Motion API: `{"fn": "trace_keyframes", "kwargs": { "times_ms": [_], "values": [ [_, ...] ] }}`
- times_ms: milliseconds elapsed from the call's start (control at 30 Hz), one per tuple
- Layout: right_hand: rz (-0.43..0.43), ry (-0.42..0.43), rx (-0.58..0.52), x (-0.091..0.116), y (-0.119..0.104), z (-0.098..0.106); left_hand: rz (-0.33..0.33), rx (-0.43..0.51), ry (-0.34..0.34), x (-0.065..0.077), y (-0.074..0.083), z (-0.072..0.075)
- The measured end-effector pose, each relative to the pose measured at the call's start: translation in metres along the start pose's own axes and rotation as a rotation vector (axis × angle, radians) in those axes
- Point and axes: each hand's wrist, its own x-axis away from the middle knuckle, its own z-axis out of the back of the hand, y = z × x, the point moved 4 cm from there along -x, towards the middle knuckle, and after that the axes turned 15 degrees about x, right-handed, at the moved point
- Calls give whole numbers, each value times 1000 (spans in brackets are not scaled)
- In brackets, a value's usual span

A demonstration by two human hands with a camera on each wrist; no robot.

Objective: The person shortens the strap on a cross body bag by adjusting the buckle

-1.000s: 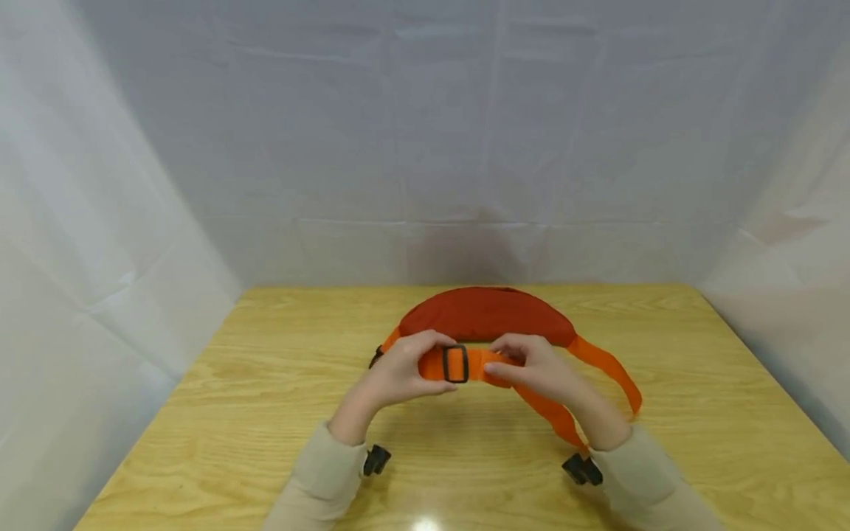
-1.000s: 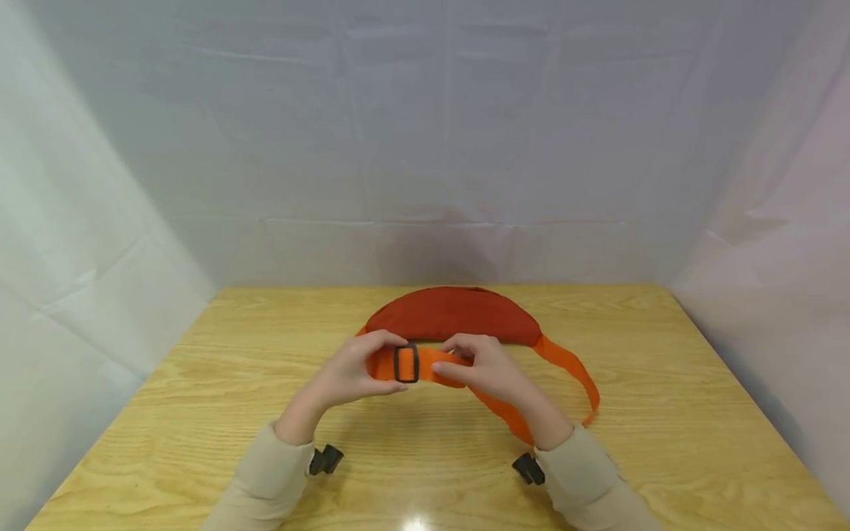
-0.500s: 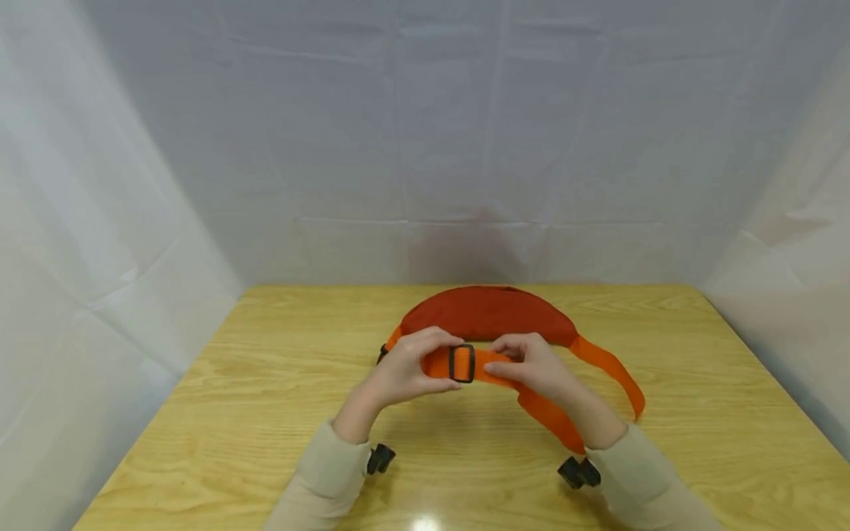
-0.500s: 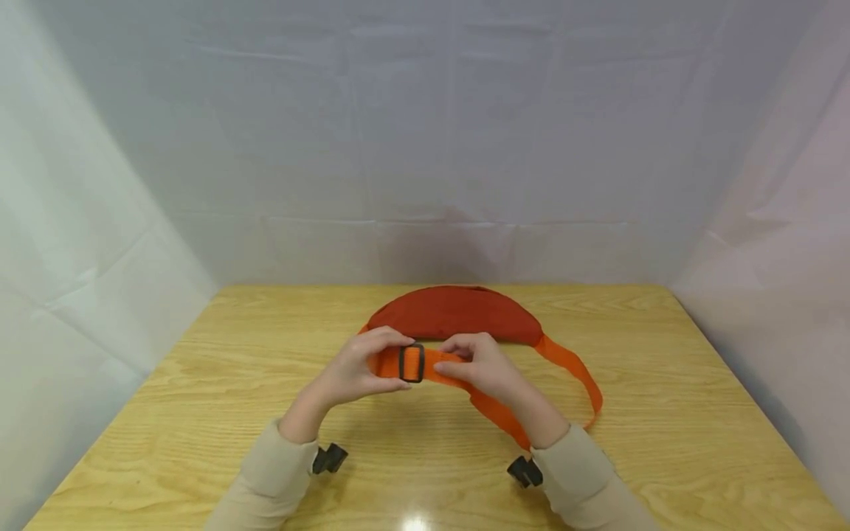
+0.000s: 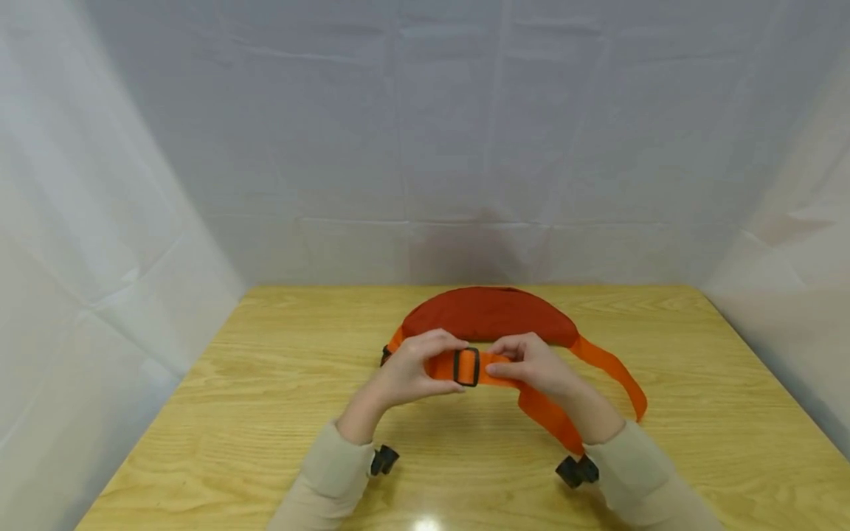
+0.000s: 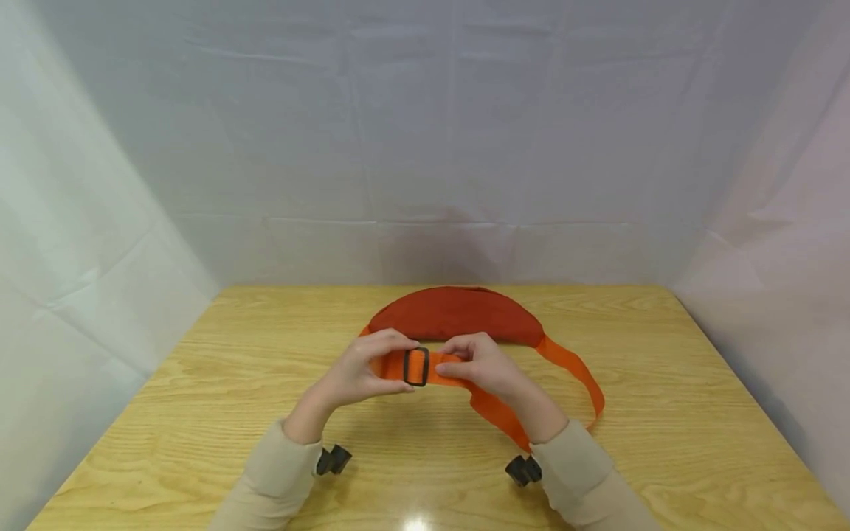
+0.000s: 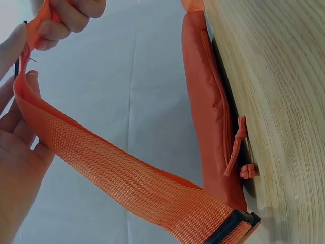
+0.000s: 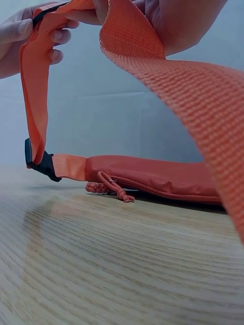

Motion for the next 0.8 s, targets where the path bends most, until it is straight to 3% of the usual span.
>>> {"fn": "trace_keyframes", "kwargs": {
  "times_ms": [800],
  "values": [
    [97,-74,-175,0,-1,-4,9,14,-8,-2,-4,-6]
  ]
}}
